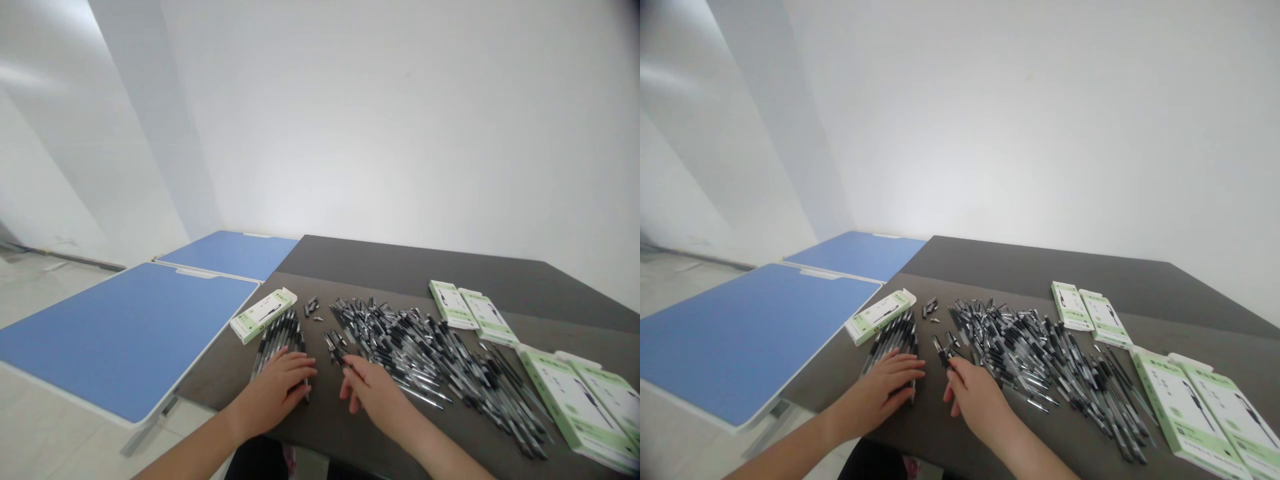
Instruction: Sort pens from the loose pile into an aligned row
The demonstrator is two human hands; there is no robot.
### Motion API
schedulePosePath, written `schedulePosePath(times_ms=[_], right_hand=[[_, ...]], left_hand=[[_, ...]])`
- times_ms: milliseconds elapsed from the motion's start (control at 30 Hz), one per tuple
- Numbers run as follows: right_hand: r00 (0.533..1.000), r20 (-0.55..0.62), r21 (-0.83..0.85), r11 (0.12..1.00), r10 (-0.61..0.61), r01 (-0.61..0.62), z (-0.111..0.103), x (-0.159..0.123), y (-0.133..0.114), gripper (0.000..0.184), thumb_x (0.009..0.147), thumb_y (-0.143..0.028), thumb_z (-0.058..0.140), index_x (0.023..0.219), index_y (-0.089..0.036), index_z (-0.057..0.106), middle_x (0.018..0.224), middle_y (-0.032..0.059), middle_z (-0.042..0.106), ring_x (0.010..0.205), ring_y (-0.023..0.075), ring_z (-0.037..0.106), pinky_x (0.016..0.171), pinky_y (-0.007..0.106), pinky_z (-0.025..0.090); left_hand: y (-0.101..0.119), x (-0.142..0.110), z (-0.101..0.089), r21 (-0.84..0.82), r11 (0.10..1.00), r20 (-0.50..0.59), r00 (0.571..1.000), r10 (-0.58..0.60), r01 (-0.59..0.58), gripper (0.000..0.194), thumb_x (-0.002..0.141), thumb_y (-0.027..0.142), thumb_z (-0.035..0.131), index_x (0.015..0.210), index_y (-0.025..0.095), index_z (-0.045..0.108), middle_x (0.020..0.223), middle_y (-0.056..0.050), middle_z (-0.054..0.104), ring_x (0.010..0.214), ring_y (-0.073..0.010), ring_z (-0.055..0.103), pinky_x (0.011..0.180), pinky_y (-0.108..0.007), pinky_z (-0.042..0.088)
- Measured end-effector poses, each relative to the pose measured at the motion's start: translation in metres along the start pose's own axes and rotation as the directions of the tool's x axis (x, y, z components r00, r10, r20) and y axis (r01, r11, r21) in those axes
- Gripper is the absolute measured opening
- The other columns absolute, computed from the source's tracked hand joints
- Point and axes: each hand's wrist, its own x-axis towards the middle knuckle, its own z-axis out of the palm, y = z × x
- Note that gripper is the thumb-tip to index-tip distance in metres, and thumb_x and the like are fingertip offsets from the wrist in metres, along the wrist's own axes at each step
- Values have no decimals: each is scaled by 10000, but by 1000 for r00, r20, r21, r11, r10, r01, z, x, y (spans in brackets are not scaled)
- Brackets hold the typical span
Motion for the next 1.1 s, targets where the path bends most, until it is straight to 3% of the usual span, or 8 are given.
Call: schedulePosePath(times_ms=[100,233,367,533,667,833,1000,1100], right_hand=[[997,-74,-318,948,-21,-4,12,8,-16,320,886,-248,341,1136,-182,530,652,11,672,567,140,633,586,230,427],[990,-136,-619,782,-23,-67,34,30,-34,311,871,-217,409,1160,-172,514,956,112,691,883,204,654,733,266,440],[987,-161,-657,745,9,-114,54,53,-44,311,864,-172,398,1147,-96,502,942,184,681,852,245,667,687,296,464],[988,-153,-663,741,8,-108,58,69,-52,240,856,-197,421,1040,-101,540,928,176,682,841,255,672,673,312,478],[990,-142,-670,736,2,-98,50,56,-56,225,865,-251,436,1016,-136,556,910,145,689,833,244,672,672,300,472],[979,-164,-709,704,-119,-33,23,8,-42,226,897,-243,392,876,-210,615,824,52,700,773,181,670,649,242,442],[934,-338,-828,509,-116,-236,-23,-34,1,254,901,-197,379,844,-193,626,765,71,689,656,178,665,525,229,403],[938,-343,-861,417,-50,-292,-39,-49,27,236,883,-185,402,795,-182,621,720,98,682,604,218,663,473,257,393]], left_hand=[[2,-8,3,90,996,53,998,23,-27,285,860,255,479,1118,276,598,1213,-24,604,1203,-212,466,1071,-487,257],[-5,-9,5,172,985,-15,1000,-27,29,275,865,219,458,1093,234,612,1197,-43,614,1191,-227,476,1052,-493,290],[-13,-11,9,200,979,-60,998,-20,32,273,859,217,469,1093,232,608,1200,-53,608,1167,-225,494,1025,-475,339],[-14,-14,12,242,970,-109,994,-3,30,298,867,211,454,1141,236,570,1218,-60,590,1163,-230,494,1026,-497,332],[-11,-13,11,258,965,-179,984,-3,50,294,871,195,439,1128,239,576,1173,-60,613,1116,-224,527,1012,-495,353],[3,-13,10,255,967,-227,973,44,16,292,866,178,448,1123,235,575,1141,-53,623,1085,-206,539,1008,-460,378],[21,-9,11,220,974,-245,963,108,-53,317,868,168,443,1153,241,560,1100,-44,641,1048,-181,560,1017,-415,385],[25,-4,10,195,979,-236,967,99,-53,309,876,185,430,1147,246,568,1109,-45,637,1056,-185,556,1027,-417,373]])
